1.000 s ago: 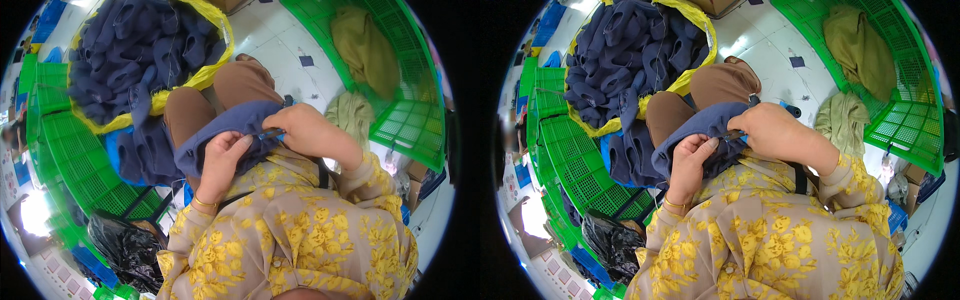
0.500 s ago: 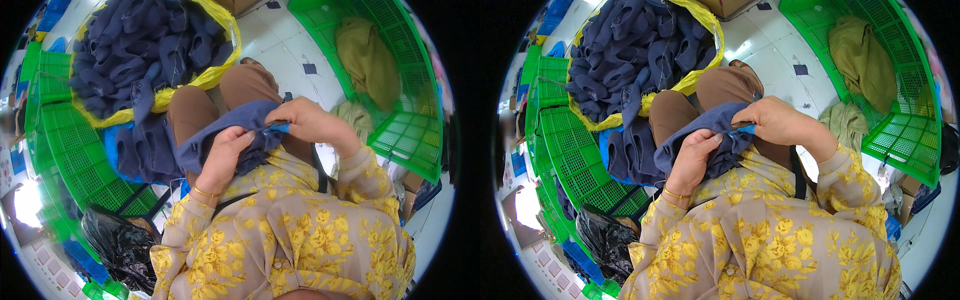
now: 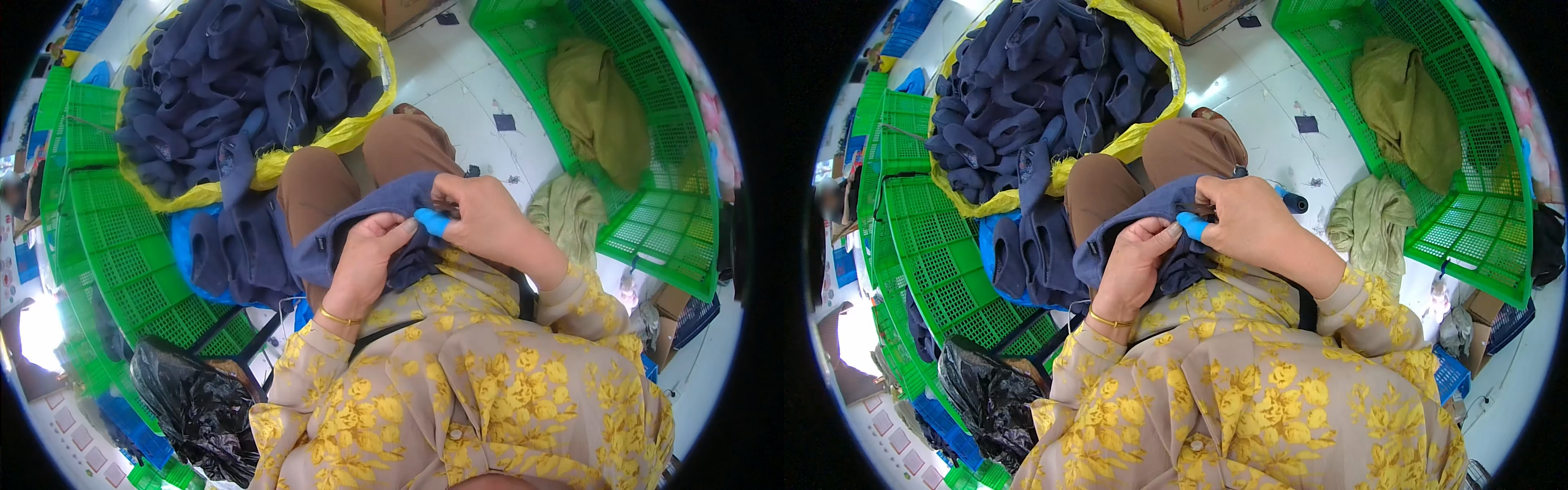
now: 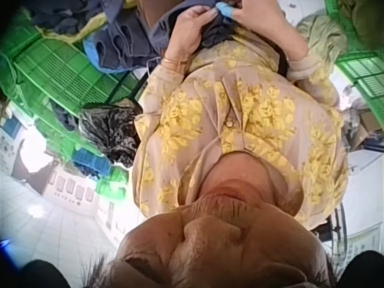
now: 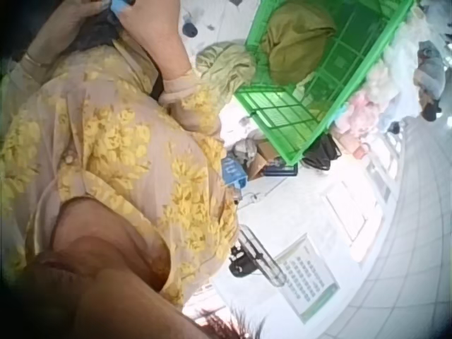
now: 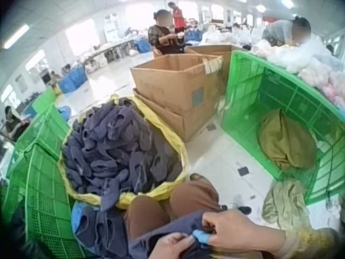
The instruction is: The person sits on the floor and uses a blue-handled tool to stitch the opening of a dark blue slipper. They repeatedly insert the tool, pull the thread, and adjust the slipper while working on a single item.
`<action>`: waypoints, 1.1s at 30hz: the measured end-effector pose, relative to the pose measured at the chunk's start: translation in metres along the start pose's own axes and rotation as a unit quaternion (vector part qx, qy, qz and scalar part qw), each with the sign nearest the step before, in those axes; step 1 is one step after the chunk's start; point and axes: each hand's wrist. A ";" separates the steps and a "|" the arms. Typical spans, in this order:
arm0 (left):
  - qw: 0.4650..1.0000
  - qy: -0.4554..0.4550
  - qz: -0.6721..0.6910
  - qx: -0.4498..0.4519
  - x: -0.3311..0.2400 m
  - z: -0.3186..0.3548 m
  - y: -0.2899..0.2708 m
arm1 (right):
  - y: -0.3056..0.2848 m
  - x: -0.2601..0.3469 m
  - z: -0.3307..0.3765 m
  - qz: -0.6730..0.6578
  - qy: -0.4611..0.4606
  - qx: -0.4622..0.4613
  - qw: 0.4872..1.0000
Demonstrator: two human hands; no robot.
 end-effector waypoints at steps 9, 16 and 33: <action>1.000 0.006 0.006 0.009 0.000 -0.001 -0.004 | 0.010 0.005 -0.004 -0.044 0.058 -0.003 0.997; 1.000 0.026 0.009 -0.003 0.010 -0.005 -0.009 | -0.009 0.033 0.003 0.117 -0.190 -0.055 0.973; 0.994 0.068 -0.078 -0.033 -0.003 0.005 0.000 | 0.018 0.073 -0.020 -0.358 -0.094 0.018 0.929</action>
Point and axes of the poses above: each hand's wrist, its own z-axis away from the middle knuckle, its own y-axis out of the palm, x = y × z, and after that the axes turned 13 degrees about -z, right-handed
